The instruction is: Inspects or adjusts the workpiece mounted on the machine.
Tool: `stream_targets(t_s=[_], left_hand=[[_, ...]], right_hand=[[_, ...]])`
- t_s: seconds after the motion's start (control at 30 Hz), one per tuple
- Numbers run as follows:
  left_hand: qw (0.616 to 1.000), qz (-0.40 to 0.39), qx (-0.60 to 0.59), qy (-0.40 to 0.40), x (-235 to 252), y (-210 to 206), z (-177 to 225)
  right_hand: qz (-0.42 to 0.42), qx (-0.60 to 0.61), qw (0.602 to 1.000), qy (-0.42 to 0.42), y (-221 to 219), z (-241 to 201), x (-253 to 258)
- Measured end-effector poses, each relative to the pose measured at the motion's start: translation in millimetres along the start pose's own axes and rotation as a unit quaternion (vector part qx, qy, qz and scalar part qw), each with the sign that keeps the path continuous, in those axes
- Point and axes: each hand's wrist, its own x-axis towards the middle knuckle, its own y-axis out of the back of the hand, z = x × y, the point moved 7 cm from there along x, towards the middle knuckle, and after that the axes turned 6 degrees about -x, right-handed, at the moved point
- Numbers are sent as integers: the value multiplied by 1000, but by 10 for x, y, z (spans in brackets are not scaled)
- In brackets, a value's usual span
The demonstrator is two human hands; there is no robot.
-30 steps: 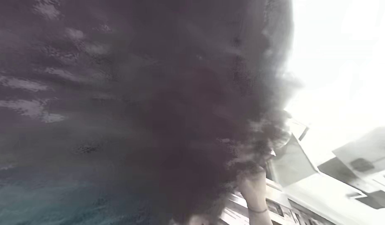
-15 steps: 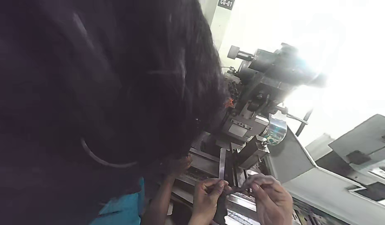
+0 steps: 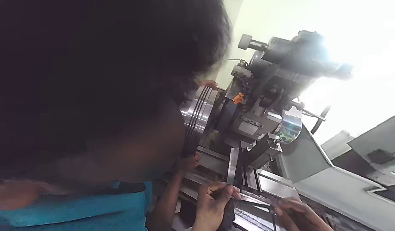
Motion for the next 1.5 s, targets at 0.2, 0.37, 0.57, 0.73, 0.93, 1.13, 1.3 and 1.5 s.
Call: stream_targets(t_s=[0.2, 0.37, 0.57, 0.73, 0.93, 1.13, 1.3, 1.5], left_hand=[[993, 25, -109, 45, 9, 41, -3], [994, 32, -94, 37, -13, 17, 35], [996, 44, -51, 60, -71, -64, 16], [999, 31, -21, 34, -129, -78, 94], [999, 40, 8, 36, -184, -104, 64], [998, 39, 21, 43, -195, -110, 53], [998, 29, 11, 50, -183, -92, 26], [997, -21, 34, 66, -186, -126, 24]], right_hand=[[-34, -97, 994, 23, -25, 208, -68], [-176, -120, 977, -27, -307, 439, -338], [-230, -131, 962, -65, -724, 400, -438], [-276, -116, 953, -37, -658, 476, -283], [-100, 18, 994, 36, -530, 11, 340], [-48, 97, 994, 13, -719, -131, 523], [-33, 104, 994, -15, -780, -71, 528], [-57, 192, 973, -114, -903, 168, 596]])
